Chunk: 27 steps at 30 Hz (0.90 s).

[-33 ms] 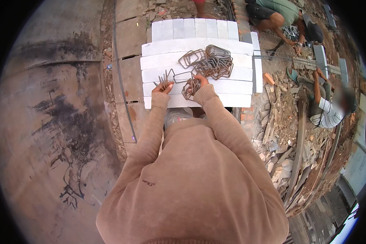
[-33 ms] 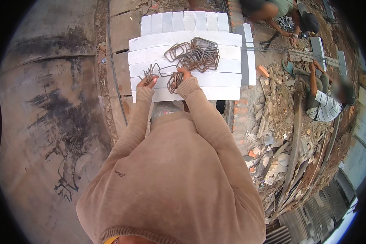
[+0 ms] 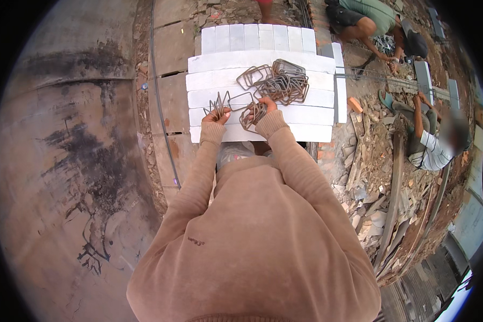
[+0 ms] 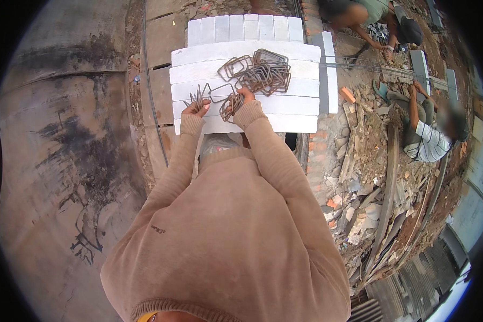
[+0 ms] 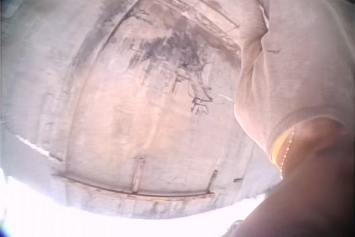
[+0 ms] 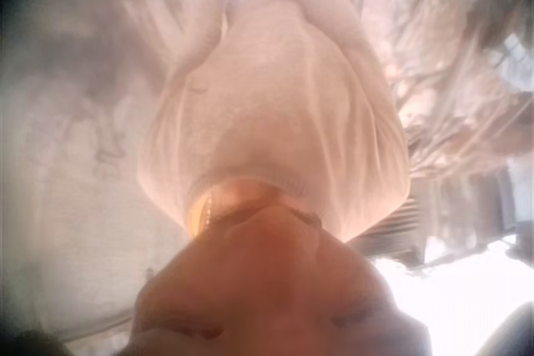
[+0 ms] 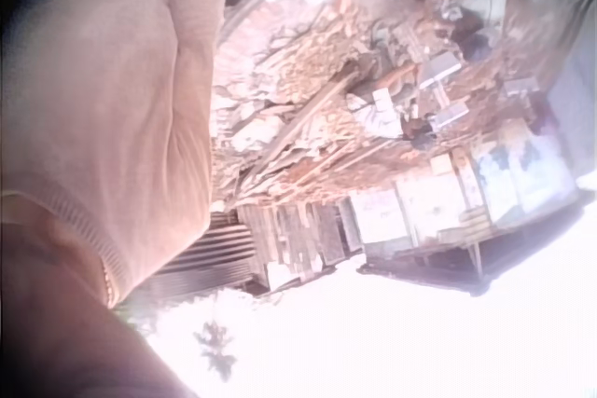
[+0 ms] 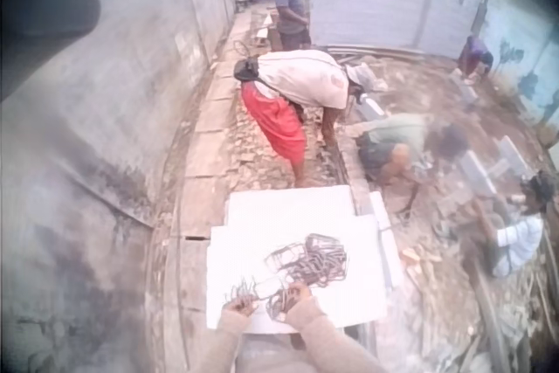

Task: The person sorts through and arranges small metal wire stirrups on top of a stack of white blocks at a construction site.

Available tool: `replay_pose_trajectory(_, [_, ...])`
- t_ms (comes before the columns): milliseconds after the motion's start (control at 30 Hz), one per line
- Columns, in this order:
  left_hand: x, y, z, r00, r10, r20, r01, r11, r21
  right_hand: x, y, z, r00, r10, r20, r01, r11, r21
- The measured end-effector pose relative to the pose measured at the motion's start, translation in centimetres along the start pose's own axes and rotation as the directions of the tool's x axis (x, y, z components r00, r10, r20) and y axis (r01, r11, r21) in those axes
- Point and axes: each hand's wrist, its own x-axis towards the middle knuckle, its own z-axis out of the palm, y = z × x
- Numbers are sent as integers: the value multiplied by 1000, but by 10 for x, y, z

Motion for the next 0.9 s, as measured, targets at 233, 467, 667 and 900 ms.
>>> replay_pose_trajectory(233, [2, -5, 6, 944, -311, 109, 213, 829, 518, -4, 9, 23, 984, -69, -167, 58, 996, -74])
replay_pose_trajectory(467, [29, -49, 2, 989, -82, 119, 89, 994, -58, 4, 26, 29, 989, -143, 30, 144, 989, -44])
replay_pose_trajectory(667, [52, 27, 25, 825, -563, 36, 531, 797, 288, -16, 26, 24, 991, -131, 38, 131, 991, -21])
replay_pose_trajectory(900, [80, 15, -7, 841, -540, 24, 441, 712, 546, -50, 41, 28, 995, -39, 90, 43, 998, -46])
